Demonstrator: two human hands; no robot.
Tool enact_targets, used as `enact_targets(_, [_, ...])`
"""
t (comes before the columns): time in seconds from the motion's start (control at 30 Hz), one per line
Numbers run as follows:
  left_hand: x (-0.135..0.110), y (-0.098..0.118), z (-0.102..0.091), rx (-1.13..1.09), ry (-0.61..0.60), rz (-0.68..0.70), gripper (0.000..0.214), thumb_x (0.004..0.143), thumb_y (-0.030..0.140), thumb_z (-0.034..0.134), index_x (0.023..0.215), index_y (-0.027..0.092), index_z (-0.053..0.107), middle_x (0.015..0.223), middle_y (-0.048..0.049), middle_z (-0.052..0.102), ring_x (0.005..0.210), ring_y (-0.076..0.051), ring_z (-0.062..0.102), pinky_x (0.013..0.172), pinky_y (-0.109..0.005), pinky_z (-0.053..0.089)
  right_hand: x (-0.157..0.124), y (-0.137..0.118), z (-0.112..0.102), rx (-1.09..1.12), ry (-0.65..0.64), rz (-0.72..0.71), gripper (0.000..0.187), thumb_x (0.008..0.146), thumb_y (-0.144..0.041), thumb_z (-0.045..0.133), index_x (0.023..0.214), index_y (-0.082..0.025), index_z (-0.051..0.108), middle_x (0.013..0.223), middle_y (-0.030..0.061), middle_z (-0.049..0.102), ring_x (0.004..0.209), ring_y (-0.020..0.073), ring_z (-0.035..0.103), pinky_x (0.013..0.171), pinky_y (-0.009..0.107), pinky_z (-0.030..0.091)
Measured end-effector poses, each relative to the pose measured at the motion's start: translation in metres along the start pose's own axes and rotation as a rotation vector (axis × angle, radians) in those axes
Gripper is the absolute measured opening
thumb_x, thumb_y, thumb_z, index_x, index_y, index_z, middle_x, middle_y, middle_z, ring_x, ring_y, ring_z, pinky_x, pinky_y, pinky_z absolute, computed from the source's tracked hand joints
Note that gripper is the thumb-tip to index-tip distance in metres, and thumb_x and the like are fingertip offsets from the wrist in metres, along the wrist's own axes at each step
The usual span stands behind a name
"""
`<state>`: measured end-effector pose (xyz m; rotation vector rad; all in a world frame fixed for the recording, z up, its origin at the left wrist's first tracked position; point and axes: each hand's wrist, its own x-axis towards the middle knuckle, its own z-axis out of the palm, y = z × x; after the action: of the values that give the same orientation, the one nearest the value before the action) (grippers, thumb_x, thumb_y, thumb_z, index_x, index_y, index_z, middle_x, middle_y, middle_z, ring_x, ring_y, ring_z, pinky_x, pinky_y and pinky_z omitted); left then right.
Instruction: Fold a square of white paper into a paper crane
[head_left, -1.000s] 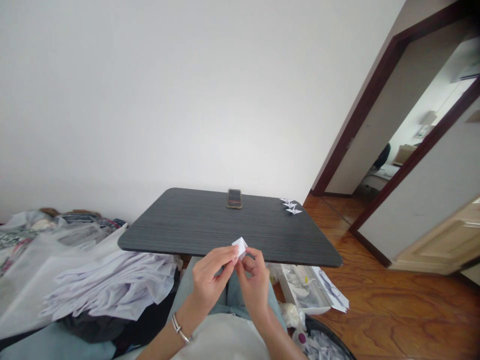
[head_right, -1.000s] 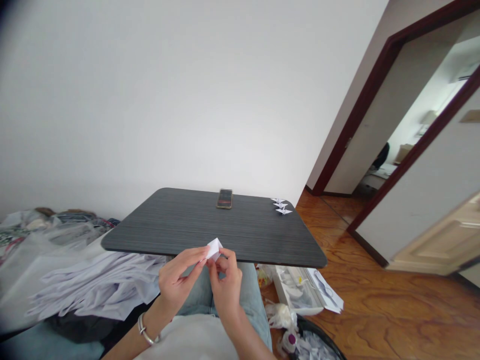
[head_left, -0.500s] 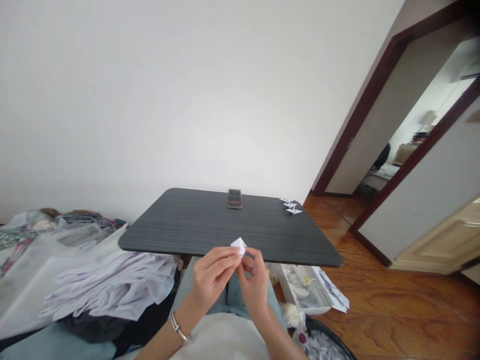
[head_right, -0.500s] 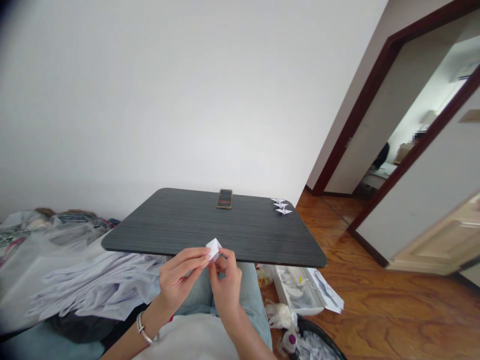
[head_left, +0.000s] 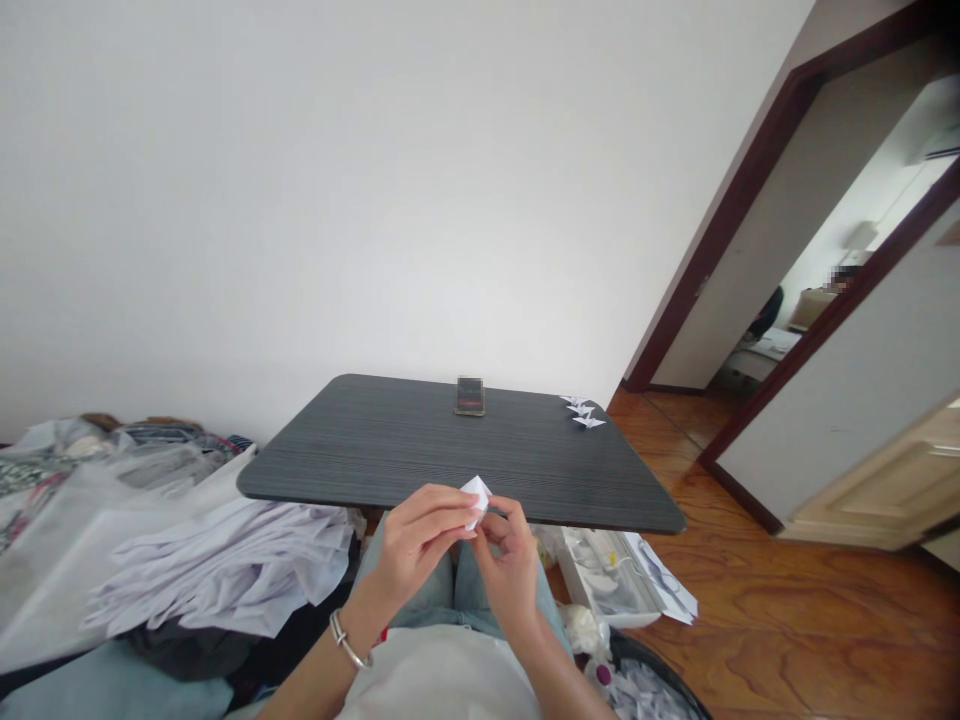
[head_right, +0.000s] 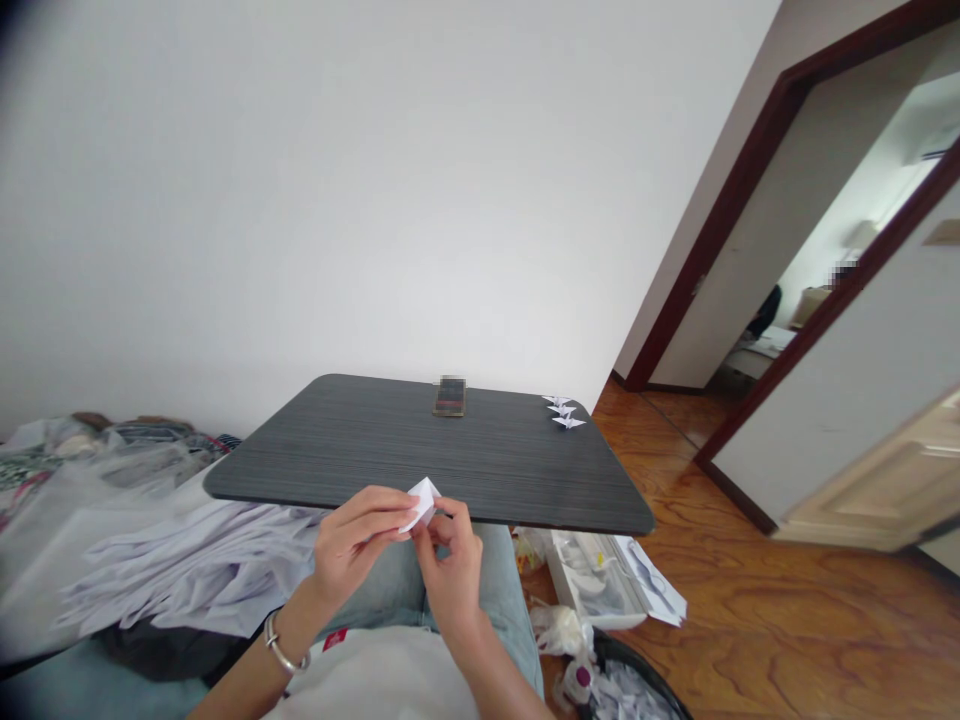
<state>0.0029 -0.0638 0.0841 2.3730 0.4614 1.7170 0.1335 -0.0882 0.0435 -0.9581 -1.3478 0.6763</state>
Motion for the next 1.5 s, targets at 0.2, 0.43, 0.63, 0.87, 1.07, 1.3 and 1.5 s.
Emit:
enact_targets(0.2, [0.006, 0.002, 0.000, -0.014, 0.029, 0.052, 0.017, 0.077, 0.008, 0.063, 0.089, 0.019, 0.065, 0.091, -0.0053, 0.068, 0.080, -0.015, 0.062, 0.069, -0.028, 0.051, -0.001, -0.001, 0.001, -0.010, -0.007, -0.012, 0.020, 0.082, -0.021, 0.054, 0.100, -0.022, 0.044, 0.066, -0.0009, 0.069, 0.052, 0.0139, 0.061, 0.052, 0.023, 0.048])
enact_targets(0.43, [0.007, 0.003, 0.000, 0.008, 0.020, 0.082, 0.011, 0.078, 0.010, 0.062, 0.085, 0.018, 0.065, 0.087, -0.0049, 0.068, 0.078, -0.014, 0.061, 0.067, -0.028, 0.051, -0.002, -0.002, 0.002, -0.010, -0.011, -0.012, 0.021, 0.080, -0.020, 0.054, 0.099, -0.022, 0.044, 0.067, -0.0008, 0.069, 0.054, 0.0142, 0.062, 0.052, 0.023, 0.048])
enact_targets(0.63, [0.008, 0.010, 0.004, 0.013, 0.063, 0.073, 0.013, 0.072, 0.019, 0.070, 0.083, 0.016, 0.062, 0.083, -0.0060, 0.068, 0.076, -0.016, 0.062, 0.066, -0.029, 0.052, -0.003, 0.001, 0.002, 0.036, -0.008, -0.002, 0.024, 0.079, -0.019, 0.056, 0.100, -0.022, 0.044, 0.066, -0.0019, 0.068, 0.053, 0.0143, 0.061, 0.053, 0.023, 0.049])
enact_targets(0.87, [0.005, 0.019, 0.009, 0.113, 0.141, 0.057, 0.017, 0.072, 0.004, 0.066, 0.084, 0.015, 0.061, 0.083, -0.0058, 0.069, 0.077, -0.015, 0.064, 0.066, -0.027, 0.054, -0.001, -0.004, 0.000, -0.037, 0.033, -0.040, 0.020, 0.081, -0.022, 0.054, 0.098, -0.021, 0.045, 0.063, -0.0016, 0.068, 0.052, 0.0143, 0.061, 0.049, 0.022, 0.047])
enact_targets(1.07, [0.003, 0.019, 0.003, 0.302, 0.073, 0.176, 0.022, 0.075, 0.005, 0.064, 0.095, 0.013, 0.061, 0.086, -0.0069, 0.072, 0.082, -0.015, 0.066, 0.069, -0.026, 0.056, -0.002, -0.001, 0.002, 0.040, 0.007, 0.010, 0.020, 0.081, -0.026, 0.054, 0.099, -0.021, 0.044, 0.065, -0.0005, 0.068, 0.053, 0.0149, 0.060, 0.051, 0.023, 0.046])
enact_targets(1.3, [-0.004, 0.014, -0.004, 0.427, -0.084, 0.310, 0.021, 0.081, 0.009, 0.058, 0.101, 0.011, 0.062, 0.088, -0.0069, 0.073, 0.088, -0.016, 0.066, 0.076, -0.025, 0.056, 0.001, -0.005, 0.001, 0.232, -0.010, 0.102, 0.018, 0.082, -0.033, 0.055, 0.092, -0.020, 0.048, 0.053, -0.0043, 0.059, 0.046, 0.0125, 0.051, 0.046, 0.021, 0.037])
enact_targets(1.5, [-0.003, 0.009, -0.004, 0.483, -0.137, 0.382, 0.015, 0.084, 0.012, 0.055, 0.095, 0.012, 0.064, 0.085, -0.0049, 0.073, 0.084, -0.014, 0.067, 0.076, -0.025, 0.055, 0.007, -0.009, 0.000, 0.404, -0.028, 0.235, 0.023, 0.080, -0.041, 0.057, 0.086, -0.020, 0.051, 0.051, -0.0057, 0.053, 0.042, 0.0090, 0.039, 0.043, 0.019, 0.029])
